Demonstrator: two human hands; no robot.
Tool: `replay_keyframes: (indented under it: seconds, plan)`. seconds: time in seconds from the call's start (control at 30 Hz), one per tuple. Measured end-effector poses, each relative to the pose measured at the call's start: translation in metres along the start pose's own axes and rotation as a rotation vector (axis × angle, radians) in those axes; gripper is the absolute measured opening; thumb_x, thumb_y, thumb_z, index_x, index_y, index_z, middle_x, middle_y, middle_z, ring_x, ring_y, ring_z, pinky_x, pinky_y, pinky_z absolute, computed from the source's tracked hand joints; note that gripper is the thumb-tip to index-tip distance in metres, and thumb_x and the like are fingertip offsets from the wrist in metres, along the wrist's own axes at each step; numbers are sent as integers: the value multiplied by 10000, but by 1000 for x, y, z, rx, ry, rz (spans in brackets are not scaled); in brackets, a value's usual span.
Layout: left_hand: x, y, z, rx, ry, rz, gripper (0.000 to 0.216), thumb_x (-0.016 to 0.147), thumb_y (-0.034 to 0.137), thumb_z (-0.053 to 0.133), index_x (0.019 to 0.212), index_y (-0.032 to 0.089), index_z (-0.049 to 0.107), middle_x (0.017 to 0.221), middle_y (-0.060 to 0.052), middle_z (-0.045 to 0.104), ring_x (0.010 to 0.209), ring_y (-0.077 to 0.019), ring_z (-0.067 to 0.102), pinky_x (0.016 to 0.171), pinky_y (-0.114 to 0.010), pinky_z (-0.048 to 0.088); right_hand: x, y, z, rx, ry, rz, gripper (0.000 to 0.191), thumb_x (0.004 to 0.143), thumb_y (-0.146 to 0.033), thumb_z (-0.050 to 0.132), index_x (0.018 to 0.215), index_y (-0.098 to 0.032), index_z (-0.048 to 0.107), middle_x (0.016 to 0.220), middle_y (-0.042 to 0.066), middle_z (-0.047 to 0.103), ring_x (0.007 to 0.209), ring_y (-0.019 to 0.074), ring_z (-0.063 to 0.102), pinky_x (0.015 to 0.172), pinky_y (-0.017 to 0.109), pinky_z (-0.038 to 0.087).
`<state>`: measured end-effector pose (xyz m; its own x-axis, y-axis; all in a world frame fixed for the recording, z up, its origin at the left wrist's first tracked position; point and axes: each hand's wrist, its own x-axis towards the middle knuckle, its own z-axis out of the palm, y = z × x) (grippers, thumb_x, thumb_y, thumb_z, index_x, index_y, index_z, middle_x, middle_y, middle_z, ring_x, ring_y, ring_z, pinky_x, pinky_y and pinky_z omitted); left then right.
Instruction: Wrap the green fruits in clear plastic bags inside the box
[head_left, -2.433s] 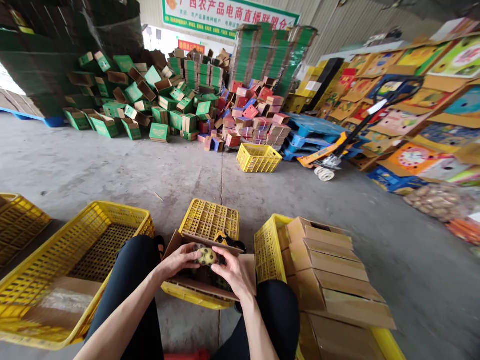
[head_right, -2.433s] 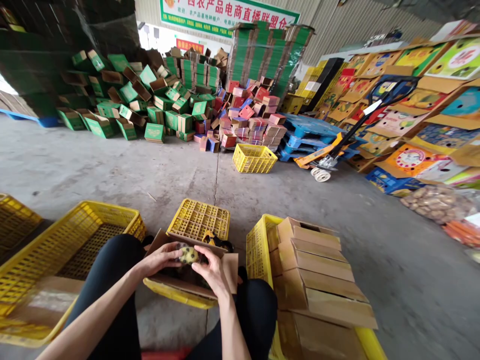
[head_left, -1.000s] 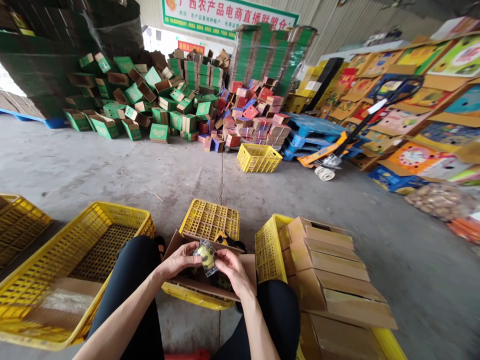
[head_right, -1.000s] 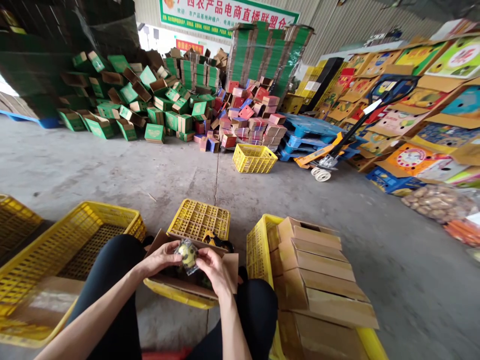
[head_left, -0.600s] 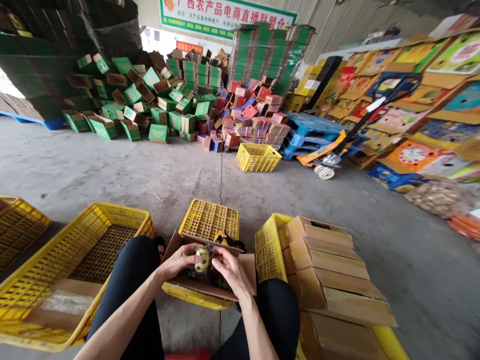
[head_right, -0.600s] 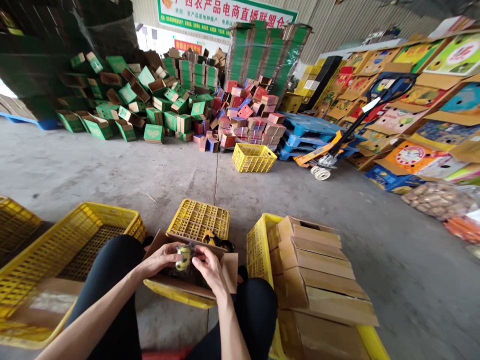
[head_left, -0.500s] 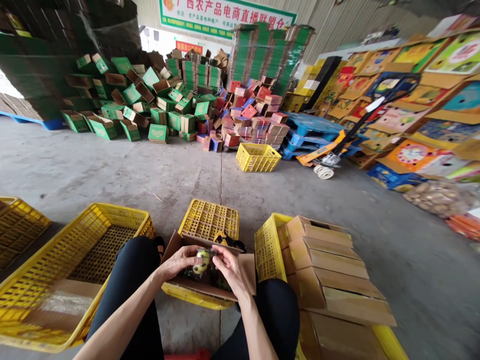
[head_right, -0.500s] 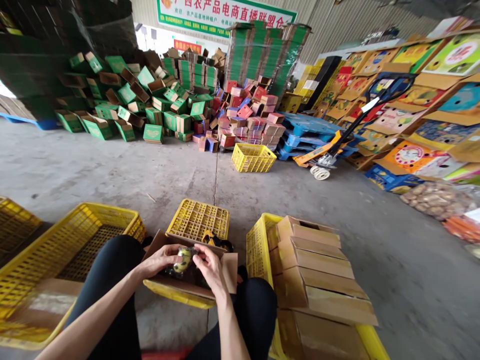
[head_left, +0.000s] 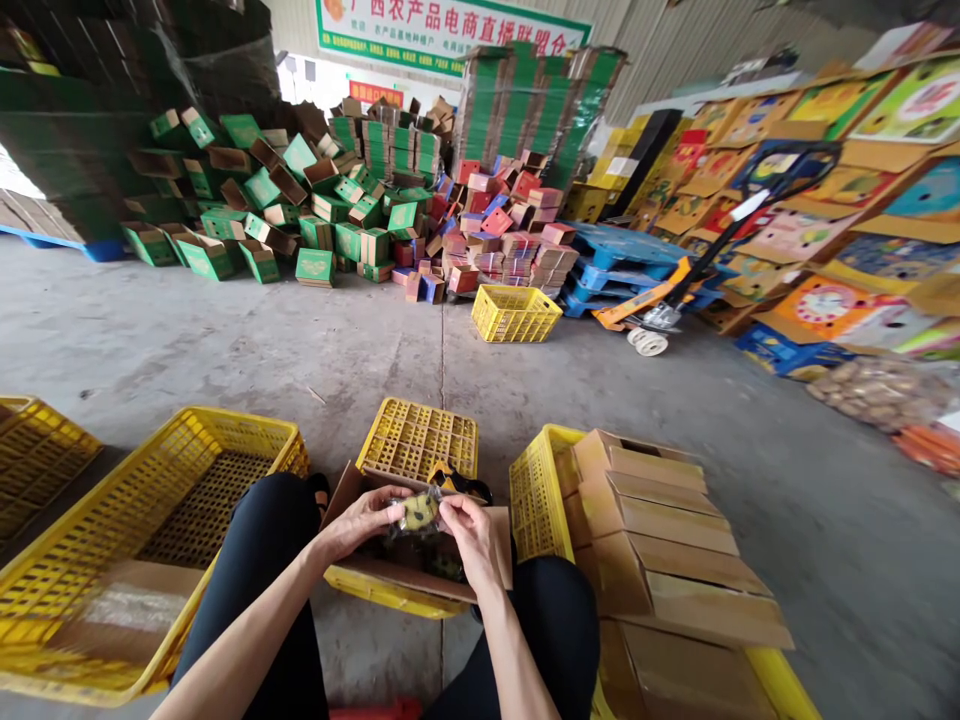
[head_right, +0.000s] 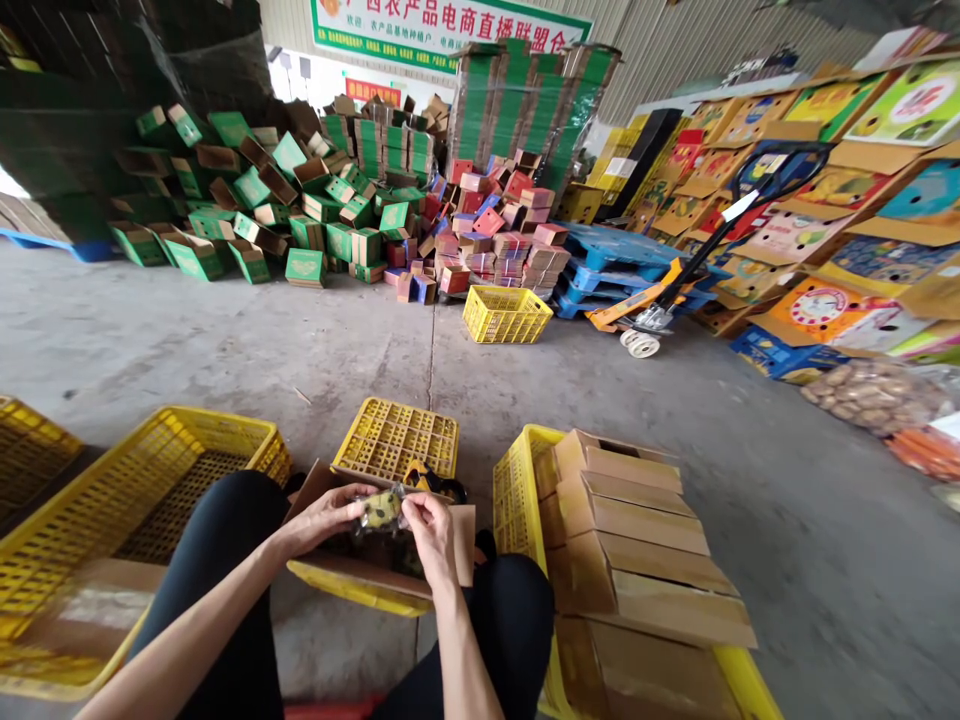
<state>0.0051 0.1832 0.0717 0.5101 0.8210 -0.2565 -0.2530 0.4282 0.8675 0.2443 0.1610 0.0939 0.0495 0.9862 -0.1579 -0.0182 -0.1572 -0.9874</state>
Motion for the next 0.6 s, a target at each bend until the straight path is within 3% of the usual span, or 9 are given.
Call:
replay_keyframes:
  seconds: [0.23,0.6]
  plan:
    - [1,0,-1,-27,63,35,665,744,530,984,1287,207,777,1333,-137,767,1167,-304,727,931,-355,578,1,0,2,182,80,92,563,607,-703,974,847,-233,779,850,20,756,850,232,721,833,370,640]
    - [2,2,-2,6,8,68,622,735,539,987,1222,191,817,1241,-135,811,1137,-315,741,946,-376,576,4,7,5,273,49,118,550,603,-636,1007,857,-226,742,900,15,760,861,208,736,874,376,648]
